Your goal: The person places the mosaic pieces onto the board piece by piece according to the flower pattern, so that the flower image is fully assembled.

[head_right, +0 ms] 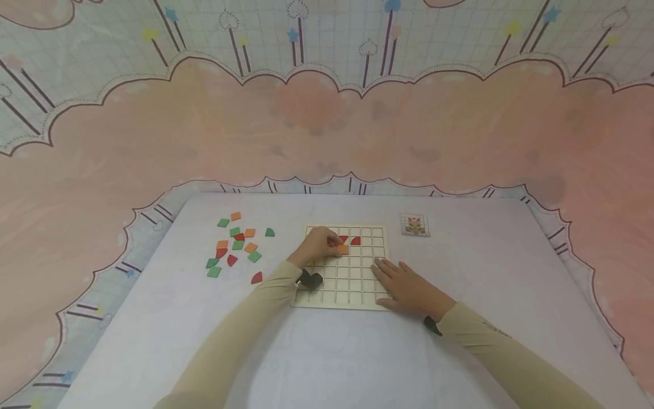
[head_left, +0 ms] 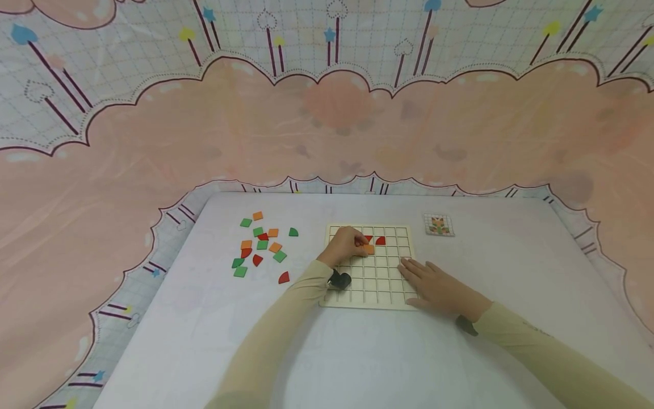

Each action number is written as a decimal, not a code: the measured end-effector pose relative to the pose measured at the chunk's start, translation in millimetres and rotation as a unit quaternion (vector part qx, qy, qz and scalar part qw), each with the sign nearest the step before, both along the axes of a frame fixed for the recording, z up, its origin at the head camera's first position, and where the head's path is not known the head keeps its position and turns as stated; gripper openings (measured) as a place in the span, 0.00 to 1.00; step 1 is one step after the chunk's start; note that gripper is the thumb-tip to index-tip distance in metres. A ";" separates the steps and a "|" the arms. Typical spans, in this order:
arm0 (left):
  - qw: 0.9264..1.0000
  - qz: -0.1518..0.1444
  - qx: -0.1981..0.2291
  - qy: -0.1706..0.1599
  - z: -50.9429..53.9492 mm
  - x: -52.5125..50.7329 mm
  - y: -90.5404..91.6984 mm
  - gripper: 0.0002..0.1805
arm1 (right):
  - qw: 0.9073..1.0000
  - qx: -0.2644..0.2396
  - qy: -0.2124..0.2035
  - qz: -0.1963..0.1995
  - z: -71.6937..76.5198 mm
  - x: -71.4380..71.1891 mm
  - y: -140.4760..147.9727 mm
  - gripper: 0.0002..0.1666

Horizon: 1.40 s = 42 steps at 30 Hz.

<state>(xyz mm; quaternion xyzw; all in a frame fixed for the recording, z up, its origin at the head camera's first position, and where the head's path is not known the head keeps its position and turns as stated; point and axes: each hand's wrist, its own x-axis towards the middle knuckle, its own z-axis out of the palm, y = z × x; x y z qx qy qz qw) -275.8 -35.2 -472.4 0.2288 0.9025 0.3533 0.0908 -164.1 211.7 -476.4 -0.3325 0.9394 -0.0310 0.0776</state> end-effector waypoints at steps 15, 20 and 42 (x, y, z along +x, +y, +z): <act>1.000 0.003 0.003 -0.007 0.0 0.4 -2.8 0.08 | 1.000 0.005 -0.010 -0.003 -2.0 -0.9 -0.2 0.44; 1.000 -0.003 0.015 -0.018 -0.8 -2.5 -7.0 0.09 | 1.000 0.003 -0.016 -0.008 -0.2 -0.8 -0.8 0.44; 0.998 0.060 -0.012 -0.025 28.9 -18.4 -147.1 0.16 | 1.000 0.012 -0.012 -0.010 -0.3 -1.2 -0.5 0.44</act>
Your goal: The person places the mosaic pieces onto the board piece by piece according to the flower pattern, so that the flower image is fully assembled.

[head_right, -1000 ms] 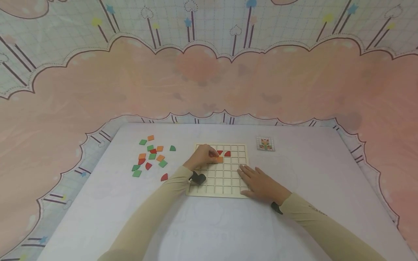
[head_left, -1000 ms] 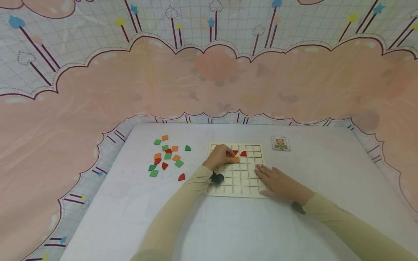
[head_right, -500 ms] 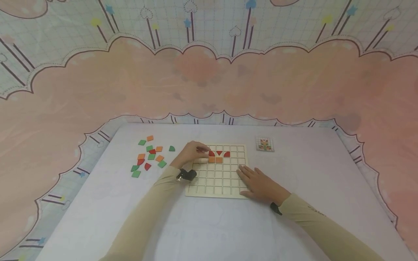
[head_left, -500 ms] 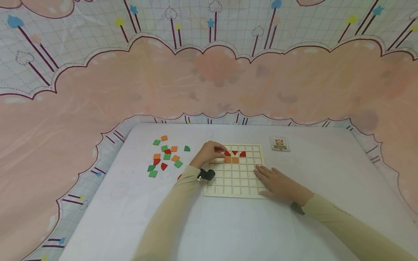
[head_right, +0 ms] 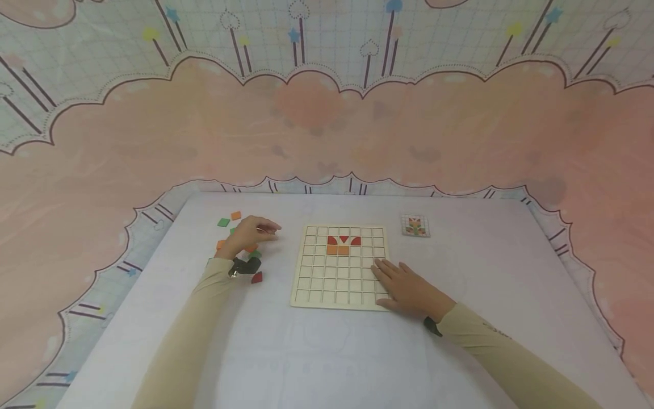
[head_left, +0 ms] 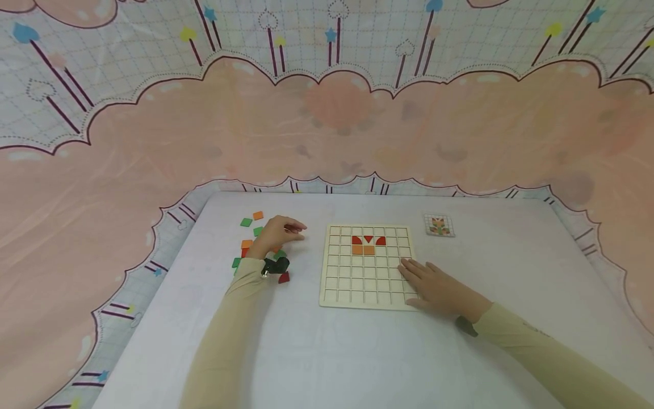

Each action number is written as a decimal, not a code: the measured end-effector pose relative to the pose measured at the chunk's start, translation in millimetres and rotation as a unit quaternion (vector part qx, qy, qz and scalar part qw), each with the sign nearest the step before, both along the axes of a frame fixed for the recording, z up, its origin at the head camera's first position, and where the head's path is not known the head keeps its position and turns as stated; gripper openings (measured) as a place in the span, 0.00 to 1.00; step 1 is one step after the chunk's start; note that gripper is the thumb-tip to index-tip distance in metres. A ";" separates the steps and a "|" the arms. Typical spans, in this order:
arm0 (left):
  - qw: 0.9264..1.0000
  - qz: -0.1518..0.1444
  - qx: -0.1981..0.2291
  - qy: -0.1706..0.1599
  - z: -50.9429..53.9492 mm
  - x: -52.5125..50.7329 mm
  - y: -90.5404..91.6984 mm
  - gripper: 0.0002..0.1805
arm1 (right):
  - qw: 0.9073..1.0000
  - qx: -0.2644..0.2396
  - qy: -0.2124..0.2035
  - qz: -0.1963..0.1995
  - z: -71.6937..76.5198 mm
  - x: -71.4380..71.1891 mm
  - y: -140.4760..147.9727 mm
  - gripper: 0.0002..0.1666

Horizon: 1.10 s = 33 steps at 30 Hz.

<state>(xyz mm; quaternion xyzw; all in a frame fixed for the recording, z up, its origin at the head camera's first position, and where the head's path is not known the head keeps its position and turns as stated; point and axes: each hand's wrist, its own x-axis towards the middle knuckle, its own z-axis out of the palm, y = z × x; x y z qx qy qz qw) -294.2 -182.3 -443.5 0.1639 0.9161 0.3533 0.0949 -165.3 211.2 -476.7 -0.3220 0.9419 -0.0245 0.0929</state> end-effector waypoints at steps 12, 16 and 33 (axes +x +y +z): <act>0.998 0.034 -0.021 -0.046 -5.6 8.5 -53.1 0.15 | 1.000 0.001 0.006 0.003 -0.5 0.9 -0.6 0.44; 0.998 0.036 -0.018 -0.045 -9.5 9.5 -59.6 0.16 | 1.000 0.002 0.004 0.001 0.0 1.1 -1.0 0.44; 0.996 0.040 -0.048 -0.059 -13.5 11.7 -60.1 0.12 | 1.000 0.001 0.006 0.002 2.6 2.6 -1.1 0.44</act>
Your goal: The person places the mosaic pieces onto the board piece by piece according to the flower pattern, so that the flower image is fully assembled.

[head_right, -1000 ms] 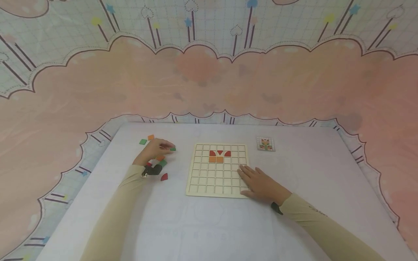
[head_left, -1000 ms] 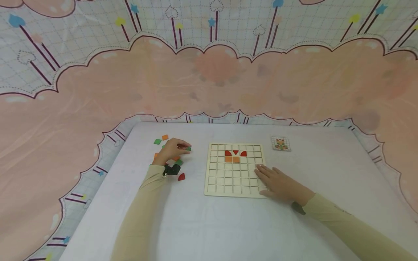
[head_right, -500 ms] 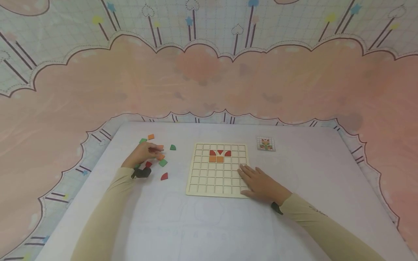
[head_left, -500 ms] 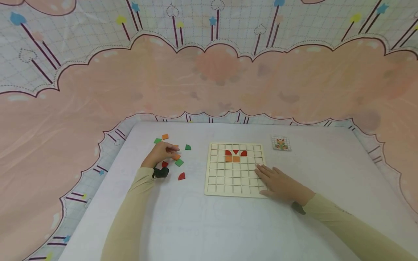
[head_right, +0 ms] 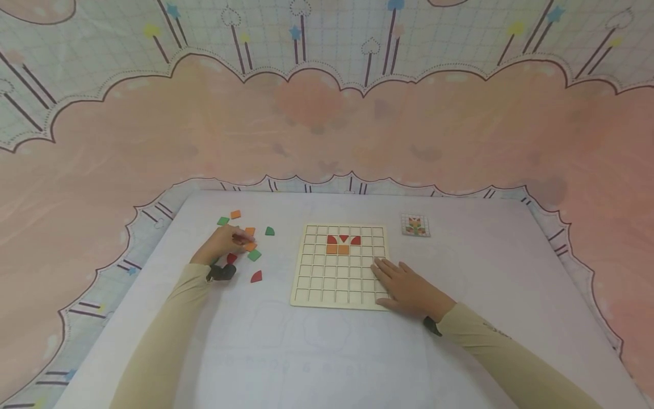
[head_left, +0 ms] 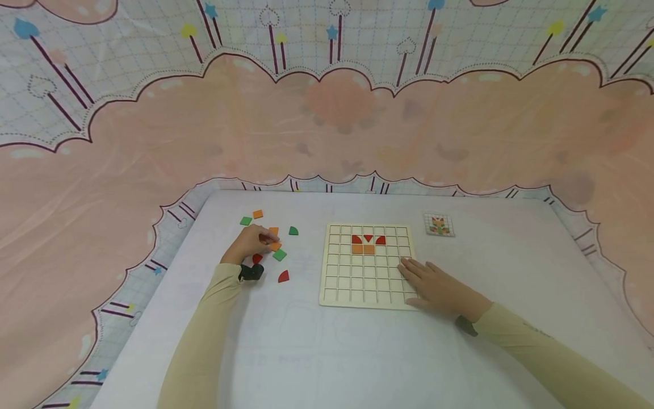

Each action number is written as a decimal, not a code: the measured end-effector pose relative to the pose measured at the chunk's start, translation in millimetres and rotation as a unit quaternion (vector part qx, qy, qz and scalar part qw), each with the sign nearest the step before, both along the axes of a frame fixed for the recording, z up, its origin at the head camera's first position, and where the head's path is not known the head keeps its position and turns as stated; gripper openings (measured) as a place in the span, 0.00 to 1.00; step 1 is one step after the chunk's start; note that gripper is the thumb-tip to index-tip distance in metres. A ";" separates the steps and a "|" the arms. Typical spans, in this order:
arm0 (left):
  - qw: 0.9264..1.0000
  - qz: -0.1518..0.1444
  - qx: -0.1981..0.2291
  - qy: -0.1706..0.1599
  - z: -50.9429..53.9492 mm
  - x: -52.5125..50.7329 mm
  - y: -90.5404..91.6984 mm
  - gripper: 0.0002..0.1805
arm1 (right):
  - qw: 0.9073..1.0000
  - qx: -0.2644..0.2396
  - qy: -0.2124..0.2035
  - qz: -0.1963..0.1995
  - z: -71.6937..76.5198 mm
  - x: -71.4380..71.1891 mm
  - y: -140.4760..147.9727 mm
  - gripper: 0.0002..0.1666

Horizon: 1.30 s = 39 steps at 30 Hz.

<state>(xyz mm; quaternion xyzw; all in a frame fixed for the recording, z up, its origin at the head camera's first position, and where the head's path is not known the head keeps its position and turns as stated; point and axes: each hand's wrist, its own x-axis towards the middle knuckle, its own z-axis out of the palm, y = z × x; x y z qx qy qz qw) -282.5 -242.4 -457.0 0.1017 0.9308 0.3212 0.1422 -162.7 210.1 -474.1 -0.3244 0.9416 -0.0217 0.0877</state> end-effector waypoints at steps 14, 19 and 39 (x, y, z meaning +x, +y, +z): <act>1.000 0.007 -0.028 0.011 0.6 -6.4 2.2 0.14 | 1.000 0.001 0.002 -0.006 1.0 -3.9 -1.0 0.44; 1.000 0.011 -0.024 0.001 1.8 -2.8 2.5 0.15 | 1.000 -0.001 -0.006 -0.008 0.7 -3.3 -1.8 0.44; 0.999 0.009 -0.034 -0.001 -5.1 -6.1 -0.3 0.14 | 1.000 -0.001 -0.009 -0.012 -1.5 -1.2 -1.8 0.44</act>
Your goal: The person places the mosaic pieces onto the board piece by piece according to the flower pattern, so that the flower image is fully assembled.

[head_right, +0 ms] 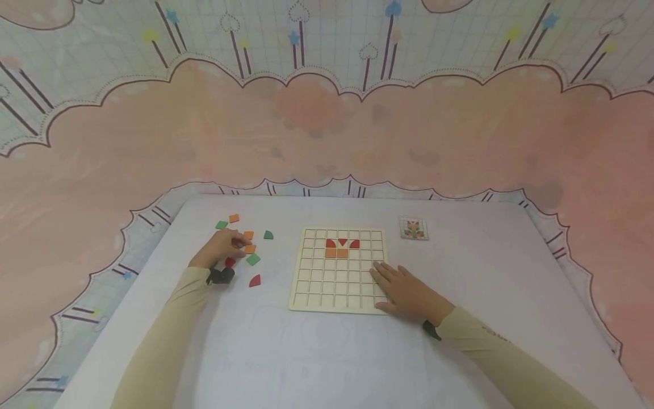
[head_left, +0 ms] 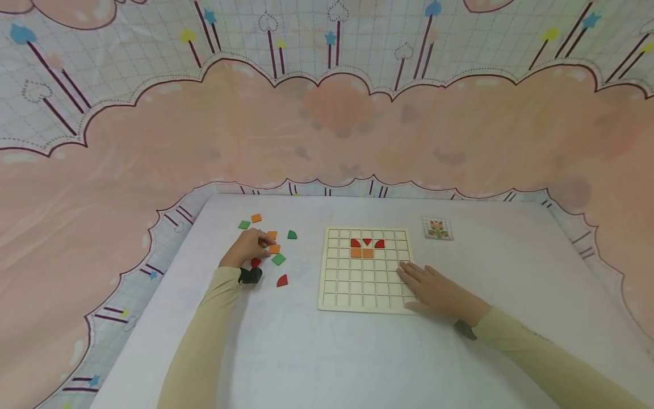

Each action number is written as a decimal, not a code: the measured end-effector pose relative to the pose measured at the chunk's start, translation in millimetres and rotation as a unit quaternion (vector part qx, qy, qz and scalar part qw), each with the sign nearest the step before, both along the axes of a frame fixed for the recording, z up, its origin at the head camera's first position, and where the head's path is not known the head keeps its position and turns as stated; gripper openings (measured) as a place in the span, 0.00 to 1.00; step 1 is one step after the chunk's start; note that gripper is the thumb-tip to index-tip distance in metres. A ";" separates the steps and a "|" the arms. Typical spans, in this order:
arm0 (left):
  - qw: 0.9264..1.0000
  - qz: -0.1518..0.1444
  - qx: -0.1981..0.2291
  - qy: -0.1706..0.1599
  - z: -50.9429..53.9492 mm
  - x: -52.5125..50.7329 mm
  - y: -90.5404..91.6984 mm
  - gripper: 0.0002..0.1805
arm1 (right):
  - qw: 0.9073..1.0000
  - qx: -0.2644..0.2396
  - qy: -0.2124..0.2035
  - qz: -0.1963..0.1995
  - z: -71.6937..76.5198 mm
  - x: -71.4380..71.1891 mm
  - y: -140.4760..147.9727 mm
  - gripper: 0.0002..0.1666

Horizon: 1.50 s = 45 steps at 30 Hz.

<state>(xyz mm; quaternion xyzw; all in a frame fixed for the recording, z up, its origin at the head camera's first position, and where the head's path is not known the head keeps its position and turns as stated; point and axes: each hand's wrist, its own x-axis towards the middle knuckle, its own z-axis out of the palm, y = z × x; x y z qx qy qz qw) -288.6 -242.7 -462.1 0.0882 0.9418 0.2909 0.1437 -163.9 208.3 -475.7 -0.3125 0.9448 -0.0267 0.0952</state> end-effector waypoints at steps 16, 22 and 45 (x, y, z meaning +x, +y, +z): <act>1.000 0.006 -0.002 0.007 -0.5 2.1 0.5 0.15 | 1.000 -0.008 0.015 0.014 0.0 2.0 2.7 0.44; 1.000 0.015 0.021 0.017 3.9 4.5 8.6 0.17 | 1.000 -0.007 0.012 0.013 0.2 1.8 2.6 0.44; 0.986 -0.047 0.126 0.094 13.2 7.1 107.0 0.16 | 1.000 -0.005 0.003 0.013 1.3 0.4 2.1 0.44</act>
